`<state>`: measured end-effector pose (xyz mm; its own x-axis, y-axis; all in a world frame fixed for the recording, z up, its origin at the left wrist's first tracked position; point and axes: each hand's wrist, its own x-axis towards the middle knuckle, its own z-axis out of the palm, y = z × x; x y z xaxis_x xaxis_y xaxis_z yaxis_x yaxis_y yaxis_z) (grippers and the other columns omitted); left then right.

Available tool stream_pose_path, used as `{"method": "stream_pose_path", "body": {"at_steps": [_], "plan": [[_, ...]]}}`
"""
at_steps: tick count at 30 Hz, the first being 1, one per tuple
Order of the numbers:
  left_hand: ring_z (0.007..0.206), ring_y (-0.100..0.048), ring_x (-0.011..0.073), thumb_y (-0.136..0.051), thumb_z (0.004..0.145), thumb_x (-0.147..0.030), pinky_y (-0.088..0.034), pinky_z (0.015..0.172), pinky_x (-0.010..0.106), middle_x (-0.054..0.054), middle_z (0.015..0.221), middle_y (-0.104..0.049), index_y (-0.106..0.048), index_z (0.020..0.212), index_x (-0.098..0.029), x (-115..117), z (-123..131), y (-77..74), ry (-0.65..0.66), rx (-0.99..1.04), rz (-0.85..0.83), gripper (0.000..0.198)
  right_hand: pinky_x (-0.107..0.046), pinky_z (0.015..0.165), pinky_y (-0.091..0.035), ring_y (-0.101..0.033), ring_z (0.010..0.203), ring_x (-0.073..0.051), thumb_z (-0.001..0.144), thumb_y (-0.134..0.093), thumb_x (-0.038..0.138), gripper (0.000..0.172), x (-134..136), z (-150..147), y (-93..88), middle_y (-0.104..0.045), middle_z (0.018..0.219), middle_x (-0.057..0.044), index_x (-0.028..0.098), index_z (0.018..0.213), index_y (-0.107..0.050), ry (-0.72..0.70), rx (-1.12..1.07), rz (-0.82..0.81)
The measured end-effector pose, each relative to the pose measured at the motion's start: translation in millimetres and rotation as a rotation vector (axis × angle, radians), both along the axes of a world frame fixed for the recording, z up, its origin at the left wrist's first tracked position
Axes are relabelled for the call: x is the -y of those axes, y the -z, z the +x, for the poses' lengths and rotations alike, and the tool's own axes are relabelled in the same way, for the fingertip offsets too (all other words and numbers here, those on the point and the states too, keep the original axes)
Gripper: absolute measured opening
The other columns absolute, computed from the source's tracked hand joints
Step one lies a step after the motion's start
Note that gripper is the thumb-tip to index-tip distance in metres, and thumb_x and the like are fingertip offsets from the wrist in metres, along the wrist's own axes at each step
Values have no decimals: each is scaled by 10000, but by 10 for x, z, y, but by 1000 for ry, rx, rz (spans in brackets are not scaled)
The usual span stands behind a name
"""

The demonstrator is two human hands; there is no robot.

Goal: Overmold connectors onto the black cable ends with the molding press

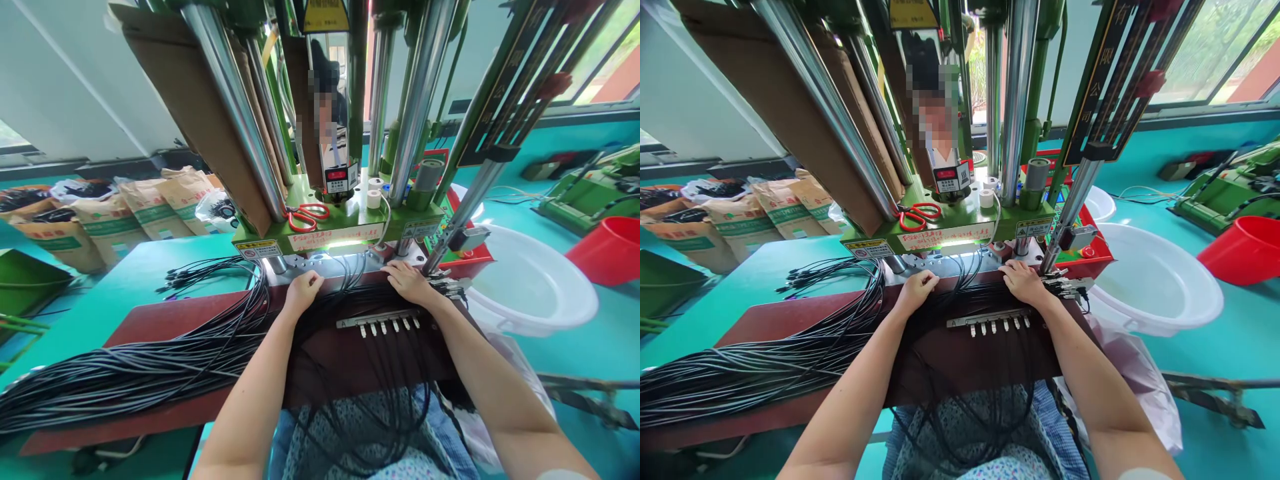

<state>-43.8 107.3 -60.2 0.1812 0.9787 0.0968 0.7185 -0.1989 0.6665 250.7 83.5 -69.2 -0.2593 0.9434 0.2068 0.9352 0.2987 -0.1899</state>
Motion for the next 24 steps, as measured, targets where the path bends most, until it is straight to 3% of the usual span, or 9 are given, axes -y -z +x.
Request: {"method": "stream_pose_path", "body": {"at_steps": [12,18,21,24], "plan": [[577,-491,117,-431,777,-368,-330,574,224,-22,582,-552,-554,655,-184,9,10,-20,-14,-17,-9,252,-409,880,-403,-442,1098,-255,857,-344,205,351,25,-6,-18,-501,1199,-95,203,1134,-559,-8,-20,-21],[593,-482,118,-429,784,-353,-323,575,222,-20,606,-541,-575,678,-183,28,32,-60,-13,-24,-12,248,-380,876,-406,-514,1005,-248,790,-442,191,300,-117,36,-112,-575,1080,-99,189,1028,-625,-85,-28,-63],[601,-492,120,-425,792,-342,-313,572,224,-15,623,-554,-580,692,-185,30,50,-69,-25,-47,-22,242,-278,777,-448,-595,843,-193,744,-516,198,243,-293,-2,-256,-648,886,-41,205,948,-648,-96,-34,-90],[622,-519,129,-421,800,-345,-304,572,230,-7,649,-582,-580,703,-190,30,68,-70,-39,-74,-25,242,-275,619,-454,-625,706,-200,803,-448,229,258,-497,-83,-378,-666,761,-42,193,990,-621,51,-48,-22]]}}
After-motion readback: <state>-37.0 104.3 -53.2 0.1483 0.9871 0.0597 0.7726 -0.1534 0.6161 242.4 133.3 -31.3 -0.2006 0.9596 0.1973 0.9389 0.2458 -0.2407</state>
